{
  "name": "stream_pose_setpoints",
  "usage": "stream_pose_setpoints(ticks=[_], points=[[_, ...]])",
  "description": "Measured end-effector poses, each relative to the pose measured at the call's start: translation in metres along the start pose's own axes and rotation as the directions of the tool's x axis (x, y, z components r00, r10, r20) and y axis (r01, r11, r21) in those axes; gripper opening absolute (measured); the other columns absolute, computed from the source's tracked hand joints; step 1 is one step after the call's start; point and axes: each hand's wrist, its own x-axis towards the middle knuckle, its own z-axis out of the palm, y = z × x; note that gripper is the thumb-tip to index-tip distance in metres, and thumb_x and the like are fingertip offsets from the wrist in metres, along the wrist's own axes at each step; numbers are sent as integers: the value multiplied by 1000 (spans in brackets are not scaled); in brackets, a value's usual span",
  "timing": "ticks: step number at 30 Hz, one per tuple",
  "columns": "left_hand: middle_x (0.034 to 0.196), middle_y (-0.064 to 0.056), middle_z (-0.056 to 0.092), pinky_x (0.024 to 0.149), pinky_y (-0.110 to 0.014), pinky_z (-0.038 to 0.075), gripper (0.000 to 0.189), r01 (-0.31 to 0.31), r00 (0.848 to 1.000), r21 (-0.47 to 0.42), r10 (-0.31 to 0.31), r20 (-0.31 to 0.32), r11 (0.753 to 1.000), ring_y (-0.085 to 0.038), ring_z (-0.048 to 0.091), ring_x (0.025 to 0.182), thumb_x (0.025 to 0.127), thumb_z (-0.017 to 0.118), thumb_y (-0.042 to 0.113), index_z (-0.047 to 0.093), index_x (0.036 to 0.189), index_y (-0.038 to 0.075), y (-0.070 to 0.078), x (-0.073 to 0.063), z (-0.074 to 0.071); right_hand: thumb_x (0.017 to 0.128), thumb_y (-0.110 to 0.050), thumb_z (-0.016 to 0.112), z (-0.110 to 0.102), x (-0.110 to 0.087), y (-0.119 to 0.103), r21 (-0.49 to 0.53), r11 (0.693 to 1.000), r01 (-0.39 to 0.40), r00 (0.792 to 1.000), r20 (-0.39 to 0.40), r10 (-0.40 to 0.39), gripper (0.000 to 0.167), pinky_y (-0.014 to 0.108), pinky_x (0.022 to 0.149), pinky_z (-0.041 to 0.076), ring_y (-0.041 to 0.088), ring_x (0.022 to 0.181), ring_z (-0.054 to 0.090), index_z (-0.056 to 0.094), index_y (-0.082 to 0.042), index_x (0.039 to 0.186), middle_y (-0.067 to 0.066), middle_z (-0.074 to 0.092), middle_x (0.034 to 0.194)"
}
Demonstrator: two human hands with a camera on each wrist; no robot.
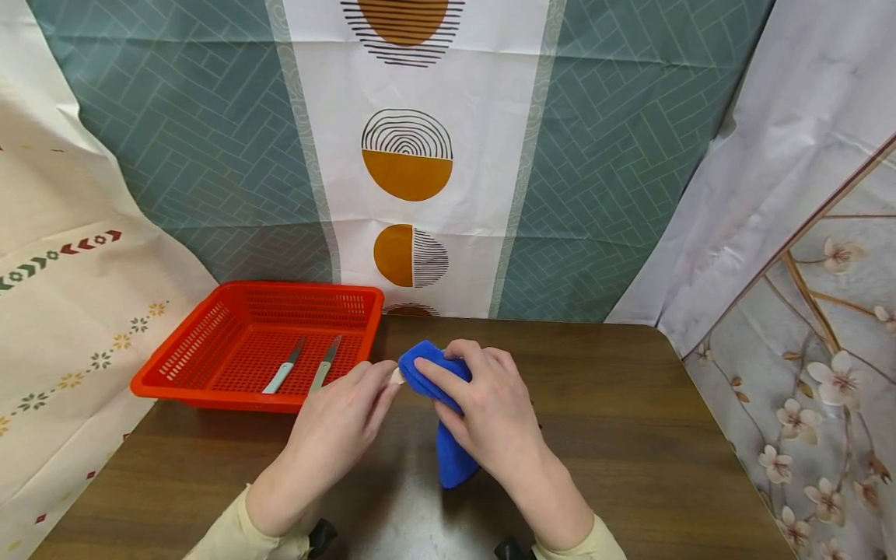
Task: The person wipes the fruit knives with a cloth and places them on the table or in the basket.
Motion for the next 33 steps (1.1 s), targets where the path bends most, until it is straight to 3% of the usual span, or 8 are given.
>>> stream_pose_setpoints(ticks=[14,33], points=[[86,3,62,51,-23,42,20,-17,1000,9,17,-11,1000,-11,55,66,105,78,28,72,120,15,0,1,-1,82,-15,99,0,0,3,-9,1000,-8,1000,2,8,61,58,104,51,32,120,66,78,-23,139,15,64,132],[80,2,54,48,-24,36,22,-45,996,37,47,-70,998,-12,48,61,103,81,23,70,117,10,-1,0,-2,82,-13,98,-3,-2,11,-54,996,-73,997,-18,72,61,60,98,52,36,112,68,78,-21,139,16,63,128]])
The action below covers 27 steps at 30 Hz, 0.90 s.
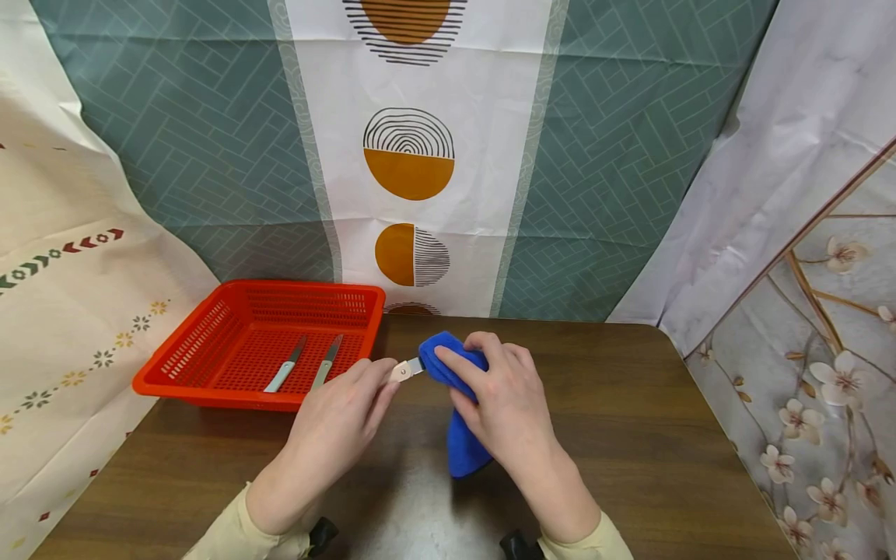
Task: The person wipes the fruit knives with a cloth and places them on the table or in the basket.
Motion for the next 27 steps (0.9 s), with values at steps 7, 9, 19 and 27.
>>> stream_pose_setpoints(ticks=[7,9,19,27], points=[[79,2,53,48,-24,35,22,4,1000,3,-4,-1,1000,-13,47,60,102,82,22,70,116,9,0,0,-1,83,-13,98,0,-2,3,-15,999,-34,999,-24,34,57,60,97,52,37,108,69,79,-19,137,17,64,126],[79,2,52,48,-24,35,22,7,1000,1,-7,3,1000,-13,46,60,102,82,22,69,115,9,0,0,-1,82,-13,98,-1,-2,4,-18,999,-42,999,-26,42,58,61,97,52,37,108,69,79,-19,137,17,64,126],[79,2,52,47,-24,34,22,15,1000,1,-15,10,1000,-13,45,59,102,82,23,69,115,10,0,0,-1,82,-14,99,-3,-2,7,-50,994,-98,995,-21,97,60,62,98,53,38,109,70,79,-18,138,18,64,126],[78,2,51,47,-25,34,21,11,1000,-1,-11,-5,1000,-14,45,59,102,83,22,69,113,11,-2,-1,0,85,-13,95,-7,-3,11,-66,983,-173,985,6,174,60,63,100,52,40,110,69,77,-19,142,18,63,129]])
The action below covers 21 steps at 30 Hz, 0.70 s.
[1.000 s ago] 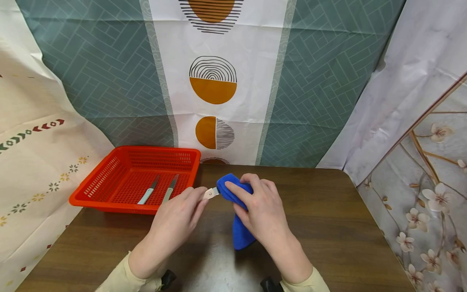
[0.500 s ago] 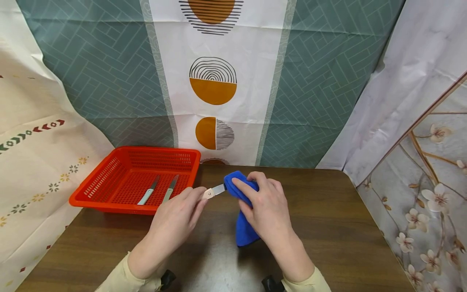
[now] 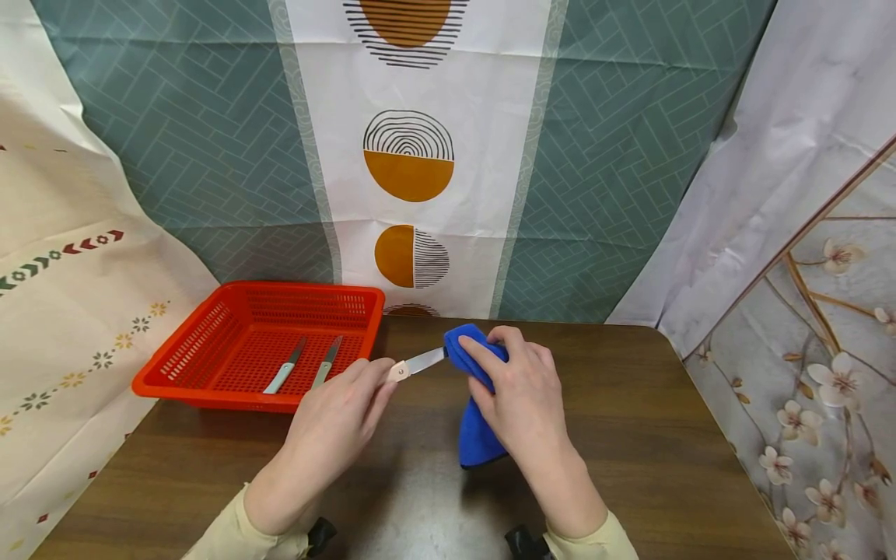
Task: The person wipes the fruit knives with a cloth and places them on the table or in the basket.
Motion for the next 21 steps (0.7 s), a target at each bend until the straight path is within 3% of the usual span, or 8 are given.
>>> stream_pose_setpoints(ticks=[6,10,15,21], points=[[78,2,52,47,-27,36,23,-8,1000,-3,8,-18,1000,-16,46,59,100,84,19,69,114,10,-1,0,0,87,-13,93,-6,0,4,-6,996,-90,996,18,90,59,65,103,50,43,109,70,76,-20,144,20,62,131],[79,1,52,47,-27,36,22,-11,1000,-3,11,-17,1000,-16,47,59,100,84,19,69,114,10,-1,0,0,88,-12,93,-9,-1,4,4,995,-102,995,-1,102,59,65,102,50,44,109,69,76,-20,143,19,62,131],[79,2,53,47,-26,35,22,-1,1000,-2,1,-5,1000,-14,46,60,101,83,21,69,114,11,0,0,0,86,-12,95,-9,0,-1,9,998,-56,998,-31,56,60,64,100,51,43,108,69,77,-21,142,19,62,131],[80,1,54,48,-24,35,22,10,1000,-2,-10,20,1000,-13,46,60,102,82,22,70,116,10,1,1,0,82,-10,98,-2,-1,-11,33,998,62,996,-72,-60,61,63,98,52,40,109,69,78,-20,139,18,62,128]])
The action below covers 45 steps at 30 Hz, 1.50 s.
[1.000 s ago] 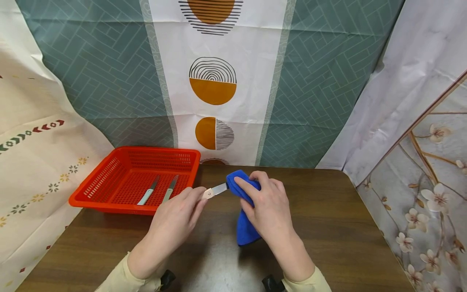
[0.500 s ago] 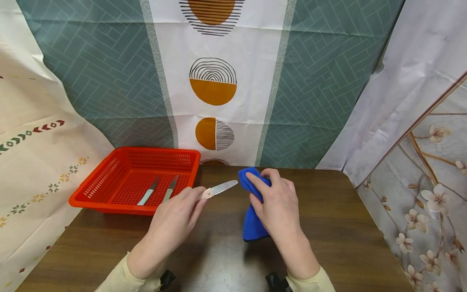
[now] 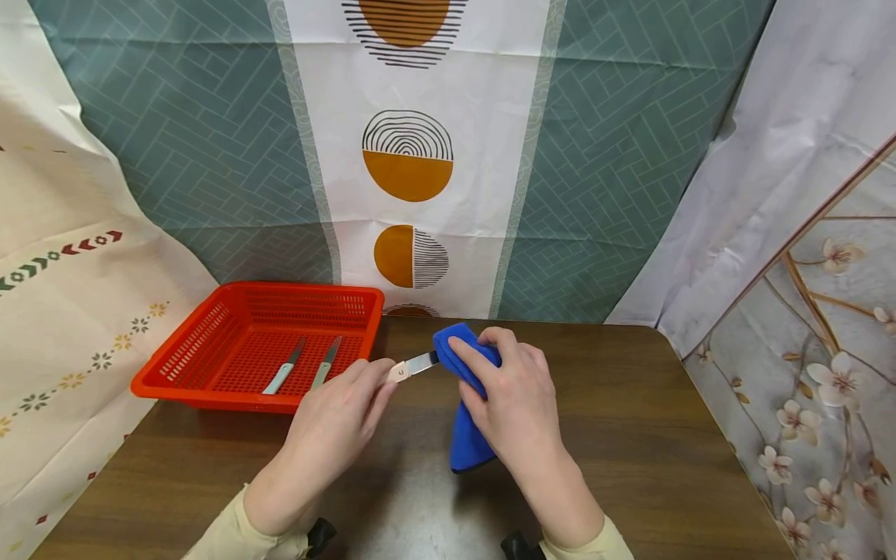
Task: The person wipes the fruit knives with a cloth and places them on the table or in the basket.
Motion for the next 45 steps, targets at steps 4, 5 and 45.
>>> stream_pose_setpoints(ticks=[4,5,45], points=[[81,1,55,48,-24,36,22,-1,1000,2,1,5,1000,-12,47,60,103,82,23,71,117,10,0,0,1,81,-11,99,4,-1,-7,25,997,67,998,-13,-66,62,63,99,53,38,110,69,79,-19,139,17,63,127],[81,1,55,48,-24,36,22,-2,1000,3,2,5,1000,-12,48,60,103,82,23,71,117,10,0,0,1,80,-11,99,5,-1,-9,29,997,77,997,-16,-77,62,62,99,53,38,110,69,79,-19,138,17,63,127],[84,2,60,50,-23,40,22,-13,1000,-12,13,2,1000,-11,53,63,103,81,24,72,119,12,-2,-1,2,80,-16,101,12,-1,-15,52,990,134,988,72,-137,63,58,102,52,35,117,67,78,-23,139,15,63,132]])
